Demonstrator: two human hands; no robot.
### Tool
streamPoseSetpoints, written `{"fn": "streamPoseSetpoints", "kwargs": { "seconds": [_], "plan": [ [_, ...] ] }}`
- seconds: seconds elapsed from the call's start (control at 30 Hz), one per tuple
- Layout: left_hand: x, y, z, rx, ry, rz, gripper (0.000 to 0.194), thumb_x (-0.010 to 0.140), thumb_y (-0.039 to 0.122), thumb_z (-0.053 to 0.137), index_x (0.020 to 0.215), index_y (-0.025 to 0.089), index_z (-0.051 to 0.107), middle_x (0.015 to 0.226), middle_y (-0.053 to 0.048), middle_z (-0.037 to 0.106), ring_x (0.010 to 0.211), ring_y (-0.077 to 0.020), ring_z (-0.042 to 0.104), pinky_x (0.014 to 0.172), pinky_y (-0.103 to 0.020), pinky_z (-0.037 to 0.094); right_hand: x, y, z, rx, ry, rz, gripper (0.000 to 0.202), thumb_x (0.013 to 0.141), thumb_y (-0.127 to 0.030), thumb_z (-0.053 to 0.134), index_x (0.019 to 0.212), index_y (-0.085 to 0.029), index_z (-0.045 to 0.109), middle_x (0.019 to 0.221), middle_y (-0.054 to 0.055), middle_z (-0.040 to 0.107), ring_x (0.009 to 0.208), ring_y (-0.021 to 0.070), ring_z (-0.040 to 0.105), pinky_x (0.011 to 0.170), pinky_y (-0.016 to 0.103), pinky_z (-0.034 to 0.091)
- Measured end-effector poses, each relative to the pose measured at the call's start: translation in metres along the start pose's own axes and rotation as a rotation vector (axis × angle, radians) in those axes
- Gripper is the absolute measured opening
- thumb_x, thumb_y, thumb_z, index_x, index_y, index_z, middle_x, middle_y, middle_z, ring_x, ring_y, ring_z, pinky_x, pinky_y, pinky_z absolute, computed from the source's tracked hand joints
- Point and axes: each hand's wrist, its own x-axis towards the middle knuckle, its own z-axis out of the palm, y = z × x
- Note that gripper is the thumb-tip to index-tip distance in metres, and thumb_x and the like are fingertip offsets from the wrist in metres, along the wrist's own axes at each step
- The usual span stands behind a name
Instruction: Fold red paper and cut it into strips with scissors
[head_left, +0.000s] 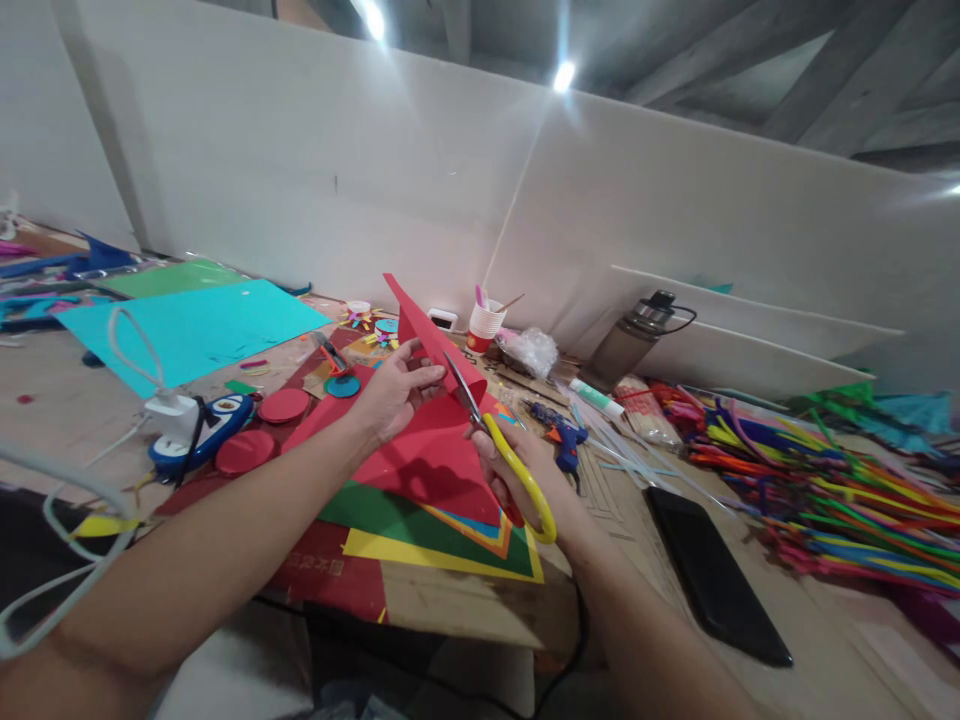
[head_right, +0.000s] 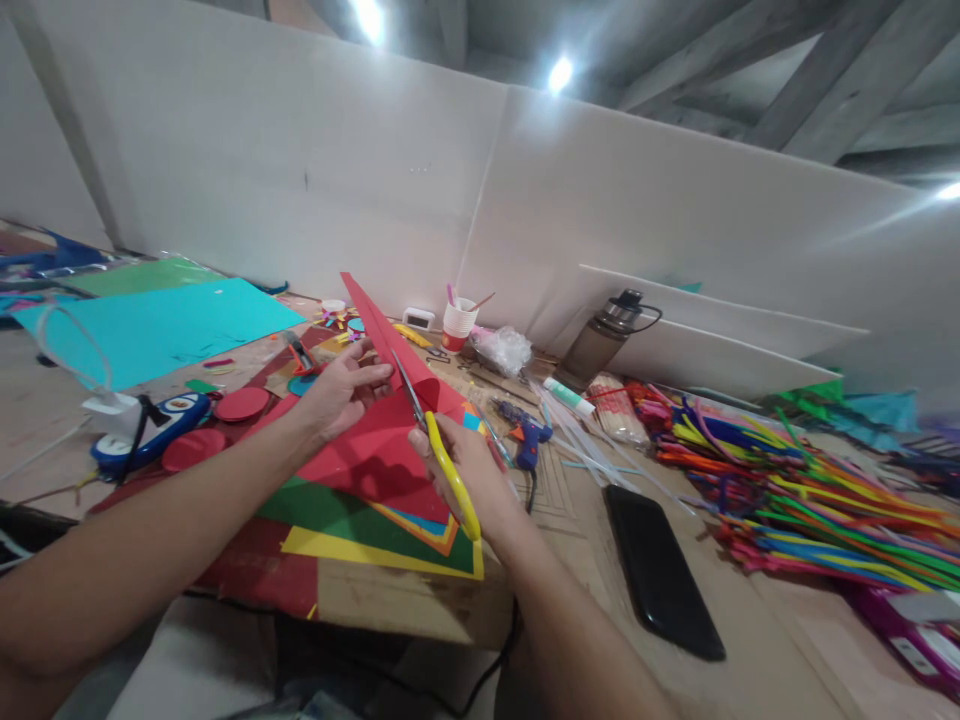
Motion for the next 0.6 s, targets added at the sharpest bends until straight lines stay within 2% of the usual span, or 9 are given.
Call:
{"fn": "streamPoseSetpoints", "kwargs": {
  "seconds": [0.47,0.6],
  "plan": [
    [-0.0008,0.0019,0.0011,0.028,0.04,-0.019,0.038,0.062,0.008,0.077,0.095,0.018,0.06,0.078,0.001,0.068,0.068,-0.0112,0.065,0.064,-0.024,0.054,0.0007,0.0005,-0.0018,-0.065,0.015,-0.015,0.039,0.088,-0.059,0.05,0.085,-0.02,0.051,0.057,-0.006,0.046,0.041,0.0078,0.043,0.039,0.02,0.031],
    [0.0021,0.0064,-0.0022,0.019,0.09,-0.056,0.031,0.063,0.011,0.077,0.088,0.017,0.06,0.073,0.001,0.067,0.059,-0.0101,0.062,0.058,-0.024,0.053,0.0019,-0.0004,-0.0042,-0.102,-0.011,-0.034,0.036,0.088,-0.055,0.052,0.078,-0.021,0.047,0.054,-0.006,0.046,0.042,0.0074,0.042,0.042,0.02,0.033]
  ]
}}
